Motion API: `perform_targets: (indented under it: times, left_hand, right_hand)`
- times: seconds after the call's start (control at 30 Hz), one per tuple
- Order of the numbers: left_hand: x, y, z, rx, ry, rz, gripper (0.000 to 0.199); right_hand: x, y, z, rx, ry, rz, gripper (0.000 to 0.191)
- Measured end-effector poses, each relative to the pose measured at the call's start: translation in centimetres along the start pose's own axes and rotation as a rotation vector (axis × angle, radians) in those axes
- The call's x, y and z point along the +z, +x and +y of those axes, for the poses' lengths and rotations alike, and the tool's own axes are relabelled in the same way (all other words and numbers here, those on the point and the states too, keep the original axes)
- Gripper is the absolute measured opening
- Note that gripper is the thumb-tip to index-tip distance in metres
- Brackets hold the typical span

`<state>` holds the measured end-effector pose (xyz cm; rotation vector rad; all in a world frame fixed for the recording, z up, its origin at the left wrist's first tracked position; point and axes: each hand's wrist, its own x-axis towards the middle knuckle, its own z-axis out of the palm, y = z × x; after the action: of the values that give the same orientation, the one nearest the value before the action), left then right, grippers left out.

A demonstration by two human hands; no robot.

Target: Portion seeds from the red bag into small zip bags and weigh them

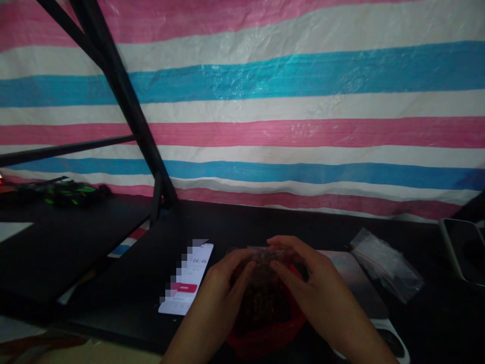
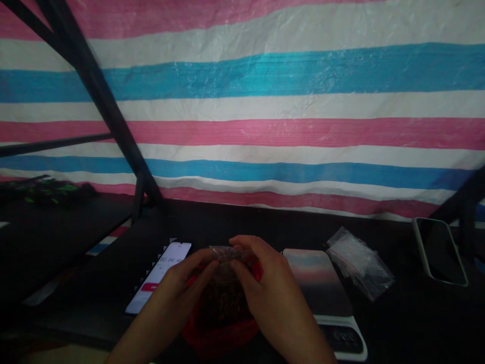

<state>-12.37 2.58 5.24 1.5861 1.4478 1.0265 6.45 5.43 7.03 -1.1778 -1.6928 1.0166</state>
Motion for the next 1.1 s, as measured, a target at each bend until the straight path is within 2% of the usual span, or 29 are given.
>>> perform_targets:
  times: [0.2, 0.37, 0.5, 0.63, 0.73, 0.83, 1.0, 1.1]
  left_hand:
    - [-0.4, -0.2, -0.2, -0.018, -0.032, -0.01, 0.033]
    - [-0.3, -0.4, 0.0, 0.04, -0.048, -0.082, 0.037]
    - [-0.3, -0.4, 0.2, 0.065, -0.031, -0.071, 0.036]
    - [-0.4, -0.3, -0.1, 0.035, -0.074, -0.004, 0.033]
    - [-0.3, -0.3, -0.1, 0.006, -0.092, 0.045, 0.036]
    - [0.0, -0.4, 0.1, 0.005, -0.074, -0.007, 0.037]
    - [0.2, -0.3, -0.2, 0.043, -0.021, -0.035, 0.035]
    - [0.0, -0.3, -0.9, 0.007, 0.031, -0.038, 0.037]
  right_hand:
    - [-0.3, -0.2, 0.0, -0.009, -0.012, -0.018, 0.03]
    - [-0.5, -0.6, -1.1, -0.007, -0.117, -0.096, 0.029]
    - [-0.3, -0.8, -1.6, -0.021, -0.143, -0.131, 0.031]
    - [-0.3, -0.7, -1.0, 0.036, -0.15, -0.063, 0.037]
    - [-0.4, -0.4, 0.0, 0.073, -0.21, -0.101, 0.034]
    - [-0.5, 0.0, 0.7, 0.099, -0.256, -0.182, 0.019]
    - [-0.4, 0.2, 1.3, 0.052, -0.282, -0.191, 0.024]
    - [-0.4, 0.2, 1.5, 0.045, -0.326, -0.168, 0.021]
